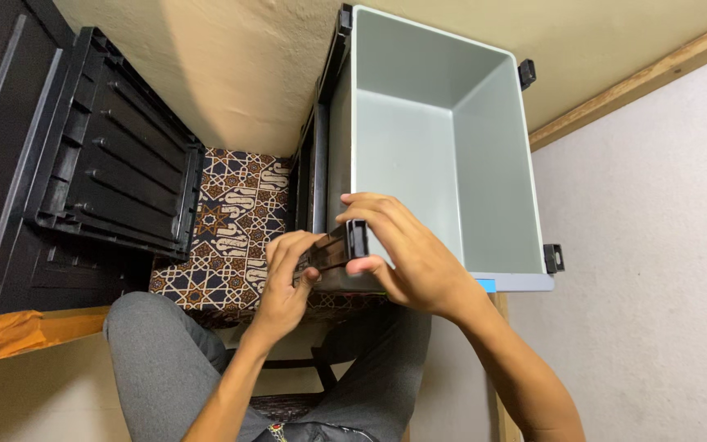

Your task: The person opens a black plastic storage box, removes the lid, and detaches several black plastic clips from the box edges. The person places the clips on the floor beside the box.

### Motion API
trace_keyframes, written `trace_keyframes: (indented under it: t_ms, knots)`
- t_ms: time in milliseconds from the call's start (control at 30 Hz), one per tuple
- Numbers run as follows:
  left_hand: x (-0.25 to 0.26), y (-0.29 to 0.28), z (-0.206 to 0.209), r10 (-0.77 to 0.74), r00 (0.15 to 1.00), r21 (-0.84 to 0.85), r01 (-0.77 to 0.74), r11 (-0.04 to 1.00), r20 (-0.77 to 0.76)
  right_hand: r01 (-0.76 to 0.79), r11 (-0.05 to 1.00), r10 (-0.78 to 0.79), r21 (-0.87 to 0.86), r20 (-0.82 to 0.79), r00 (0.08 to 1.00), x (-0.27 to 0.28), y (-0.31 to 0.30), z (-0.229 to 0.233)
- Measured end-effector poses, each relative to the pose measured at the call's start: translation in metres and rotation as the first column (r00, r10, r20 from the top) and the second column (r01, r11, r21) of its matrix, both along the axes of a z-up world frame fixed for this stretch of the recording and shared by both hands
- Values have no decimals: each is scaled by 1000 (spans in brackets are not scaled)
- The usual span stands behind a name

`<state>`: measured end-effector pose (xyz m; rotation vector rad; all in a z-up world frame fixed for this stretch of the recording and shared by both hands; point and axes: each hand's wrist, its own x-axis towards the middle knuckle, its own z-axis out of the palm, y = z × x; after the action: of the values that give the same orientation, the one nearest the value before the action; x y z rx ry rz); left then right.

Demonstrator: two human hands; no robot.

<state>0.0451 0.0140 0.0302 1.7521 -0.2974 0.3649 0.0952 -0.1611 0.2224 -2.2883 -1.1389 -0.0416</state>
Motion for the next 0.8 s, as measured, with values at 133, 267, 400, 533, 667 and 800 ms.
trace_keyframes:
  t_ms: [133, 267, 400, 533, 667, 800]
  knots:
    - [-6, 15, 19, 10, 1000, -81, -10, 997, 5, 29, 993, -23, 110, -56, 998, -3, -4, 4]
    - [-24, 28, 35, -82, 984, -324, 27, 946, -159, 67, 979, -60, 193, -39, 997, -18, 1, 6]
    - [-53, 32, 48, -66, 977, -398, -20, 917, -201, 116, 964, -136, 238, 69, 988, -39, 8, 3]
    - [-89, 38, 60, -84, 955, -472, -62, 880, -283, 273, 885, -240, 377, -134, 961, -65, 26, -15]
    - [-124, 39, 65, -12, 882, -484, -247, 840, -471, 383, 747, -145, 544, -428, 892, -103, 51, -46]
    - [-147, 37, 63, 20, 907, -560, -277, 781, -420, 443, 524, 182, 728, -603, 777, -127, 74, -81]
